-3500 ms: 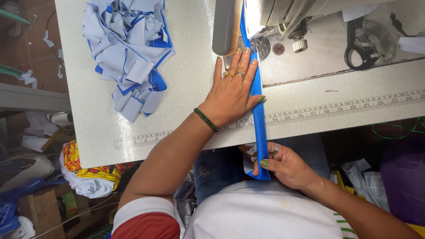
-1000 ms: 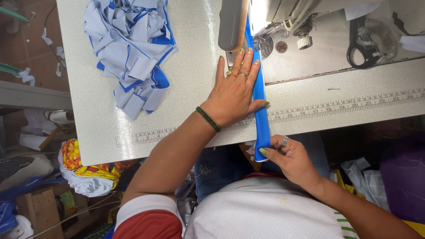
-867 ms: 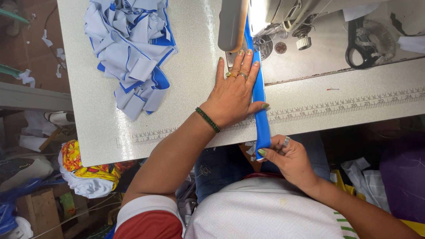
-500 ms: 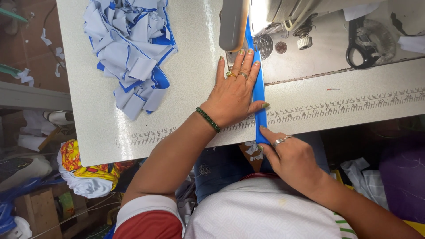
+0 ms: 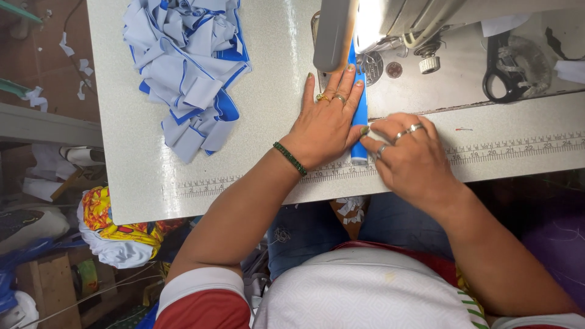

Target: The person is sewing blue fabric strips using an industrial sewing machine.

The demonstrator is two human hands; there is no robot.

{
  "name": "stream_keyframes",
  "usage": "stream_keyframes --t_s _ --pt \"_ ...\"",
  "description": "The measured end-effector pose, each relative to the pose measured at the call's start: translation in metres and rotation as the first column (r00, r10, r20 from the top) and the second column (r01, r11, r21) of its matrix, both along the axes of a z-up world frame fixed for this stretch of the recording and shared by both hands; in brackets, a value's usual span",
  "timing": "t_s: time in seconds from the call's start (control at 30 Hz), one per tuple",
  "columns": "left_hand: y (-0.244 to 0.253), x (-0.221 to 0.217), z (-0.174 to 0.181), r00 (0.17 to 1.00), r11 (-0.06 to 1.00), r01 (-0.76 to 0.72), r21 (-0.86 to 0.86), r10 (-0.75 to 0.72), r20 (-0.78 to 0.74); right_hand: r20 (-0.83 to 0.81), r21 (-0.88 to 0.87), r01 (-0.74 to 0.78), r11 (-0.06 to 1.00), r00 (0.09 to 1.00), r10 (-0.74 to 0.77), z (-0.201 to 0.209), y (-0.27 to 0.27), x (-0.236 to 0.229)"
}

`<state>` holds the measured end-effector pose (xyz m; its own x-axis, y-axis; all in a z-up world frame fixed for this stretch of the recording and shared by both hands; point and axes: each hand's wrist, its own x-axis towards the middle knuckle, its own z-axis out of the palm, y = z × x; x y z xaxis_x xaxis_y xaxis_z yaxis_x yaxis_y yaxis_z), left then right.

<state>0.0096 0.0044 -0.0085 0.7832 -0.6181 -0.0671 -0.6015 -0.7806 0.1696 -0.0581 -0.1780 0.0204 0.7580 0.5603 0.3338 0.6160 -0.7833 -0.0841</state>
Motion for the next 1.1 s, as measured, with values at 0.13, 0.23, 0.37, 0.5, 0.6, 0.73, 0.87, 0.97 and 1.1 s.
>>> stream_keyframes --t_s 0.13,0.23,0.37,0.5,0.6,0.73,0.87,0.97,1.1 --pt "0.005 0.004 -0.001 1.0 0.999 0.006 -0.05 -0.004 0.028 0.05 0.02 -0.011 1.0 0.999 0.01 -0.017 -0.007 0.026" --pt "0.008 0.006 -0.002 0.998 0.996 0.018 -0.086 -0.013 0.061 0.112 0.052 -0.037 0.998 0.993 0.031 -0.032 -0.015 0.046" --pt "0.011 0.01 -0.008 0.994 0.992 0.039 -0.122 -0.025 0.107 0.138 0.125 -0.075 0.989 0.989 0.057 -0.046 -0.02 0.057" --pt "0.011 0.01 -0.009 0.99 0.987 0.058 -0.153 -0.036 0.139 0.15 0.178 -0.073 0.981 0.988 0.047 -0.037 -0.016 0.039" --pt "0.011 0.008 -0.004 0.989 0.98 0.059 -0.188 -0.032 0.142 0.09 0.167 -0.071 0.983 0.994 0.057 -0.031 -0.017 0.023" --pt "0.011 0.007 -0.006 0.981 0.976 0.073 -0.204 -0.034 0.189 0.09 0.195 -0.117 0.974 0.991 0.101 -0.029 -0.018 0.015" --pt "0.011 0.01 -0.01 0.971 0.963 0.096 -0.252 -0.035 0.236 0.131 0.171 -0.163 0.972 0.981 0.141 -0.031 -0.017 0.017" --pt "0.01 0.015 -0.015 0.961 0.951 0.084 -0.298 0.002 0.277 0.146 0.108 -0.168 0.98 0.978 0.152 -0.027 -0.018 0.027" --pt "0.01 0.022 -0.006 0.97 0.954 0.063 -0.294 0.01 0.242 0.129 0.01 -0.245 0.969 0.962 0.242 0.008 -0.011 0.047"
